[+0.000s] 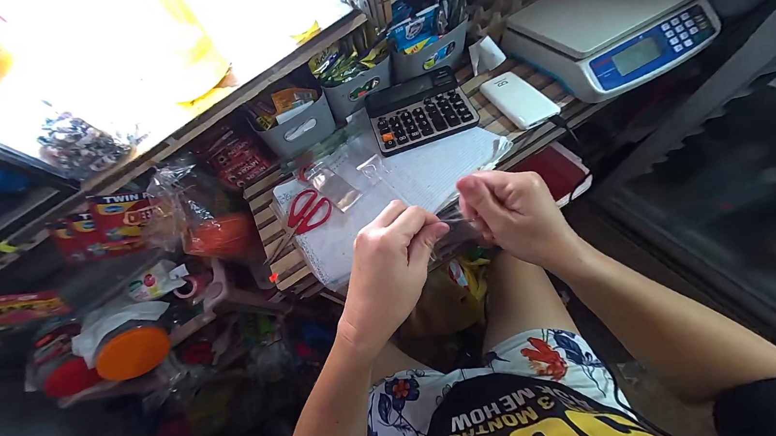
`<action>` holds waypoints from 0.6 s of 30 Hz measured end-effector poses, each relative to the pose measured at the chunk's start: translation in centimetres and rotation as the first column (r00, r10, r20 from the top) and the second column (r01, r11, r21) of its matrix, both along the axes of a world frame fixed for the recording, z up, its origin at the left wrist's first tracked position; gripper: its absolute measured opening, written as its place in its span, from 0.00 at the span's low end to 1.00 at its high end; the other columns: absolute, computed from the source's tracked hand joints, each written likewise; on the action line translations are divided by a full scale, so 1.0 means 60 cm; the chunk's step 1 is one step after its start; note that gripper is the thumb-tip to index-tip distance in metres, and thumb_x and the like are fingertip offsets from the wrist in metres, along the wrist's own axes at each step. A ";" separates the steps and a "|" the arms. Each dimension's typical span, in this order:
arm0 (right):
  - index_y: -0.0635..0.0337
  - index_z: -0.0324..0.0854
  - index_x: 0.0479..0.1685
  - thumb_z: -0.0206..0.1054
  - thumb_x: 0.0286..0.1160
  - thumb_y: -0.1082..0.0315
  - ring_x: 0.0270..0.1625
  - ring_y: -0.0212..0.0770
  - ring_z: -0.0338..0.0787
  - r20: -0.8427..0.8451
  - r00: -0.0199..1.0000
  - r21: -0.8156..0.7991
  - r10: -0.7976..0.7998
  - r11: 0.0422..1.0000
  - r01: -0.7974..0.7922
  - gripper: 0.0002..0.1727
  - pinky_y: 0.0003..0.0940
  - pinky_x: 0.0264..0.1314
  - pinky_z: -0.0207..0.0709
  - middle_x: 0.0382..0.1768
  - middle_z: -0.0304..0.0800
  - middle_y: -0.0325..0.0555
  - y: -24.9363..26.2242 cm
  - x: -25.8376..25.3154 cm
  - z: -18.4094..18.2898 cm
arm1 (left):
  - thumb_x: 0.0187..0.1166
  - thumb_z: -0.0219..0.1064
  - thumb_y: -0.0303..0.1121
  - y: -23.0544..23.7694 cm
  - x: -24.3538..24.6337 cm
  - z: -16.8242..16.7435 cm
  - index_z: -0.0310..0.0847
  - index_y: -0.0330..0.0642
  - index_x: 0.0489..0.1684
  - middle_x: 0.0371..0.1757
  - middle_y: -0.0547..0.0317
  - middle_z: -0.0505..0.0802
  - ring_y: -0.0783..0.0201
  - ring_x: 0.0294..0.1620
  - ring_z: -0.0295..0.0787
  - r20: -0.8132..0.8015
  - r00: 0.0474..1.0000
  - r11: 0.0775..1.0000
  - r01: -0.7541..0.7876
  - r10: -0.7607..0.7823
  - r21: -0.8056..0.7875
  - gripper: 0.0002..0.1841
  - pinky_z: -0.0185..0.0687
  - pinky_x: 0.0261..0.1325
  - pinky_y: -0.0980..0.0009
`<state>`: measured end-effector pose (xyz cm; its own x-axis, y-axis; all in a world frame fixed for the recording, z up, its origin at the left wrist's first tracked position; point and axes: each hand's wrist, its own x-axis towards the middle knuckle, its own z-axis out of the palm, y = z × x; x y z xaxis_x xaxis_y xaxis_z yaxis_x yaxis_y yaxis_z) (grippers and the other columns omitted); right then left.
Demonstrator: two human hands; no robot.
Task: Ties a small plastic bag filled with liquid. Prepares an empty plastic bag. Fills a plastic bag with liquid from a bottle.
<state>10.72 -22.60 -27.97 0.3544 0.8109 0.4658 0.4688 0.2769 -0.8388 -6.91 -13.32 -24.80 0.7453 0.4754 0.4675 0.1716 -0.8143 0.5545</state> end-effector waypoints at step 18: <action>0.57 0.87 0.55 0.72 0.72 0.75 0.41 0.31 0.93 -0.336 0.898 0.109 0.284 0.959 -0.263 0.14 0.26 0.45 0.90 0.41 0.94 0.37 -0.015 0.011 -0.003 | 0.82 0.69 0.32 -0.002 -0.006 -0.014 0.89 0.40 0.36 0.34 0.65 0.86 0.78 0.29 0.81 0.068 0.997 0.993 -0.014 0.023 -0.117 0.07 0.79 0.31 0.83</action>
